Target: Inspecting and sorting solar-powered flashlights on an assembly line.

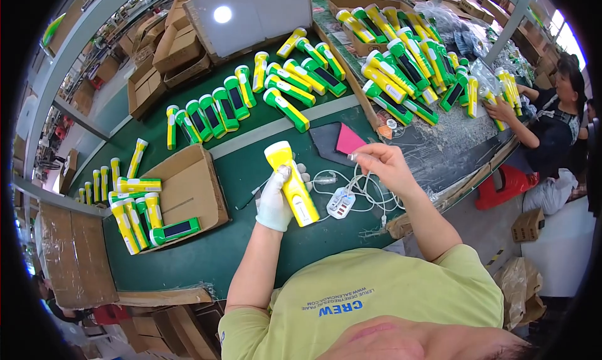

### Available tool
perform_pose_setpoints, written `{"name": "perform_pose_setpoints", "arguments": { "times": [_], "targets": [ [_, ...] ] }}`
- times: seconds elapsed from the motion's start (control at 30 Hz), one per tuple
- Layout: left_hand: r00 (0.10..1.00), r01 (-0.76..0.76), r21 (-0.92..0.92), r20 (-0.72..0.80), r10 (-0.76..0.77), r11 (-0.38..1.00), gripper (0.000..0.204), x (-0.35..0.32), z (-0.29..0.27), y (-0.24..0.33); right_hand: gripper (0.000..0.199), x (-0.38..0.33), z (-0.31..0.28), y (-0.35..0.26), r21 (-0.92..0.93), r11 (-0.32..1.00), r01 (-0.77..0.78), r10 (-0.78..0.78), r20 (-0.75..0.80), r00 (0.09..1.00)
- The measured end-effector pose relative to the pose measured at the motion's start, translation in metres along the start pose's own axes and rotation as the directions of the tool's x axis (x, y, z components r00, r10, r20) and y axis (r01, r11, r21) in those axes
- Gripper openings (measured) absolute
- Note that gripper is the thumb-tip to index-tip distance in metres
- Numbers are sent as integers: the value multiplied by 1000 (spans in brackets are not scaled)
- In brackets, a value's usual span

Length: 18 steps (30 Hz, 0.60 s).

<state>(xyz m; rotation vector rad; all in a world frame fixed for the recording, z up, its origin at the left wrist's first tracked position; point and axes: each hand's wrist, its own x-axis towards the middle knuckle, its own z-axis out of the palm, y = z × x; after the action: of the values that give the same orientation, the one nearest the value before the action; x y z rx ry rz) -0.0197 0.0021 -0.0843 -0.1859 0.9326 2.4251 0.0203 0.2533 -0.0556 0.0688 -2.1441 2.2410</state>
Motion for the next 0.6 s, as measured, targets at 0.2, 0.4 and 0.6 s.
{"name": "perform_pose_setpoints", "arguments": {
  "times": [0.2,0.4,0.6],
  "targets": [
    [1000,7,67,-29,-5,998,43,7,-11,-13,19,-25,55,-6,-350,921,173,-94,231,968],
    [984,-131,363,-63,165,923,39,9,-7,-27,20,-6,77,4,-681,197,705,-481,559,675],
    [906,-419,517,186,380,747,36,-12,18,-11,8,-7,76,6,-337,719,609,-424,481,767]
  ]
}}
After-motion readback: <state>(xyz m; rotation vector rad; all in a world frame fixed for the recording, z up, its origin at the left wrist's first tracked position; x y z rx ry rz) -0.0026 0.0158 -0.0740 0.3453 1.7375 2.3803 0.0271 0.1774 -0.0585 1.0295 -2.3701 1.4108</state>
